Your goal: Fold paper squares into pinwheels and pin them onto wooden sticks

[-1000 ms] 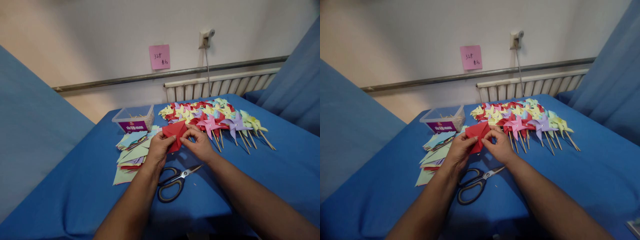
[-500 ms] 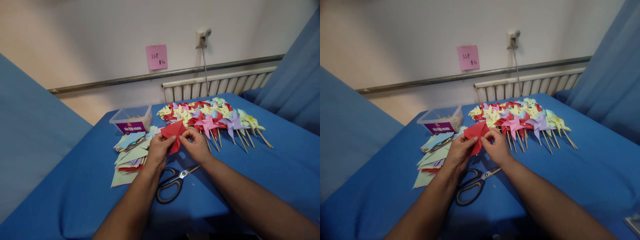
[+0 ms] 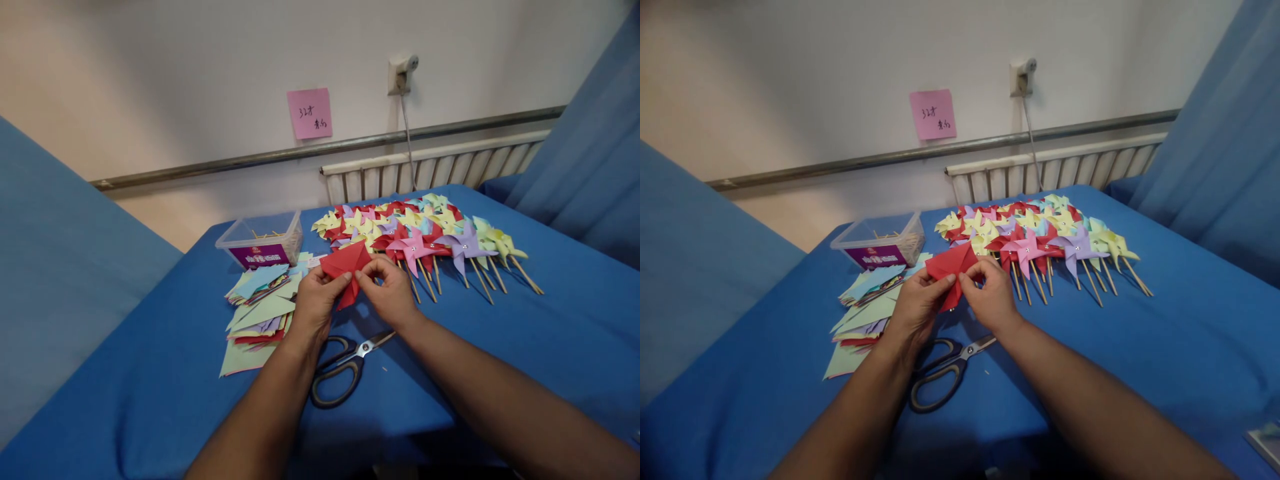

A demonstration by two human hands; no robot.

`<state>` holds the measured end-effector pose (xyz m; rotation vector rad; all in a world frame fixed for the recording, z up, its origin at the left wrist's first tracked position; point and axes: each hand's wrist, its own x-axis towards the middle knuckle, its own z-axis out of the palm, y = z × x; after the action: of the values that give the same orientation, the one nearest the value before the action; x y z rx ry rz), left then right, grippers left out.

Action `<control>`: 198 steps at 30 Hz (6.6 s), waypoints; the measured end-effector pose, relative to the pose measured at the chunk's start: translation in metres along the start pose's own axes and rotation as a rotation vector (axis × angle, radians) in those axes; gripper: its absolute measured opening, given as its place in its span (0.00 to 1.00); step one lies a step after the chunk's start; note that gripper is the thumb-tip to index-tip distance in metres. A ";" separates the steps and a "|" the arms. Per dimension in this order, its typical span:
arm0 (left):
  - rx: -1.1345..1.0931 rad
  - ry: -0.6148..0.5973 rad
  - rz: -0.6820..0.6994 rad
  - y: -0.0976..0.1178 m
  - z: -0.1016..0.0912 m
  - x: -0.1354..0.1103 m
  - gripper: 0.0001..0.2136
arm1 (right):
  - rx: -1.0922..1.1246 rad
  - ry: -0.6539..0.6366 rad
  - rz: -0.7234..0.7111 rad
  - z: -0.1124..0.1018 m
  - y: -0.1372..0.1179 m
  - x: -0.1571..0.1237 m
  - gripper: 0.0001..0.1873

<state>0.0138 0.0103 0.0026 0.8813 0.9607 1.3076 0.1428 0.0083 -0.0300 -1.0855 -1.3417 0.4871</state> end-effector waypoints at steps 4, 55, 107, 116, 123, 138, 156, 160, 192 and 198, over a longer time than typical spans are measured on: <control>0.013 -0.001 0.010 0.000 0.000 0.000 0.22 | 0.005 0.009 -0.008 0.000 0.000 0.000 0.08; 0.055 -0.012 -0.108 -0.014 0.004 0.000 0.19 | 0.624 0.162 0.527 0.009 0.008 0.003 0.19; -0.269 0.053 -0.156 0.003 -0.012 0.011 0.12 | -0.344 -0.180 -0.510 0.001 -0.004 -0.009 0.11; -0.254 0.080 -0.199 0.012 -0.012 0.011 0.11 | -0.041 -0.164 -0.305 -0.011 -0.003 -0.002 0.25; -0.145 0.015 -0.250 0.015 -0.012 0.005 0.10 | 0.091 -0.383 -0.269 -0.022 -0.011 0.007 0.12; 0.088 -0.075 -0.113 0.015 -0.004 -0.004 0.08 | 0.215 -0.407 -0.070 -0.021 -0.001 0.011 0.07; 0.087 0.015 -0.018 0.008 -0.010 0.003 0.18 | 0.121 -0.274 -0.025 -0.018 -0.004 0.010 0.06; -0.001 0.012 -0.108 0.012 -0.011 0.004 0.18 | 0.172 -0.274 -0.056 -0.024 -0.001 0.014 0.02; 0.309 -0.013 0.050 0.009 -0.014 0.005 0.15 | 0.212 -0.377 0.087 -0.016 0.003 0.010 0.15; 0.359 -0.003 0.116 0.007 -0.012 0.005 0.13 | 0.276 -0.307 0.121 -0.013 0.001 0.010 0.15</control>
<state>0.0001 0.0152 0.0045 1.2285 1.1775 1.2494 0.1573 0.0126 -0.0240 -0.8892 -1.4270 0.9298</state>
